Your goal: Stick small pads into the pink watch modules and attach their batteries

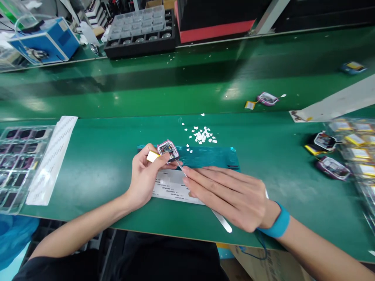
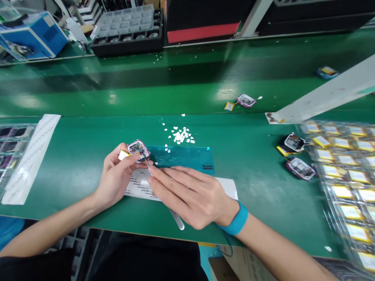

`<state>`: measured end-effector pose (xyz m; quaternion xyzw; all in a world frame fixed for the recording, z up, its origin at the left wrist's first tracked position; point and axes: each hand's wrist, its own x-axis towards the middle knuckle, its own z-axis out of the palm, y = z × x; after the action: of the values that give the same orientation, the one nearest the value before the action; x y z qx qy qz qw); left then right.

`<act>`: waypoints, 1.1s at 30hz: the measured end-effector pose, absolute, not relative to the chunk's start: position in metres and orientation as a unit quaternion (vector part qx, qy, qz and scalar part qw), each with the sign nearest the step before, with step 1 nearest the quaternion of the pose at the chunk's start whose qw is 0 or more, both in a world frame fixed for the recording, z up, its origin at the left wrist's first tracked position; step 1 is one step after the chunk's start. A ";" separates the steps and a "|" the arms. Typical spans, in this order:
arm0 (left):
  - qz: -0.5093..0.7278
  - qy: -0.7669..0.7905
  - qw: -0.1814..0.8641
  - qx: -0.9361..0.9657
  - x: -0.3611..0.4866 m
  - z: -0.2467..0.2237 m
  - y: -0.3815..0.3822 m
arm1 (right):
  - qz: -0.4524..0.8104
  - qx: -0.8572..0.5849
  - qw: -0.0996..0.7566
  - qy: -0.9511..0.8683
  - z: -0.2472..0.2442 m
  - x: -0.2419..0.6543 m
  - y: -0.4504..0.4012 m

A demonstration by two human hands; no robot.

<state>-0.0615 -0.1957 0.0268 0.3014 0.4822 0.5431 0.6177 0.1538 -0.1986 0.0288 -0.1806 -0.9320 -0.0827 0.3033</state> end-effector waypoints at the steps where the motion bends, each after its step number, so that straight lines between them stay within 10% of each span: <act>1: 0.543 0.480 0.617 0.306 -0.062 0.027 -0.196 | -0.081 -0.181 0.302 -0.932 0.029 0.154 -0.199; 33: 0.534 0.514 0.557 0.375 -0.060 0.031 -0.202 | -0.039 -0.186 0.305 -0.933 0.028 0.151 -0.203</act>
<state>-0.0604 -0.2016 0.0308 0.3751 0.5137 0.5340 0.5570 0.1508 -0.2032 0.0281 -0.1865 -0.9330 -0.0393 0.3054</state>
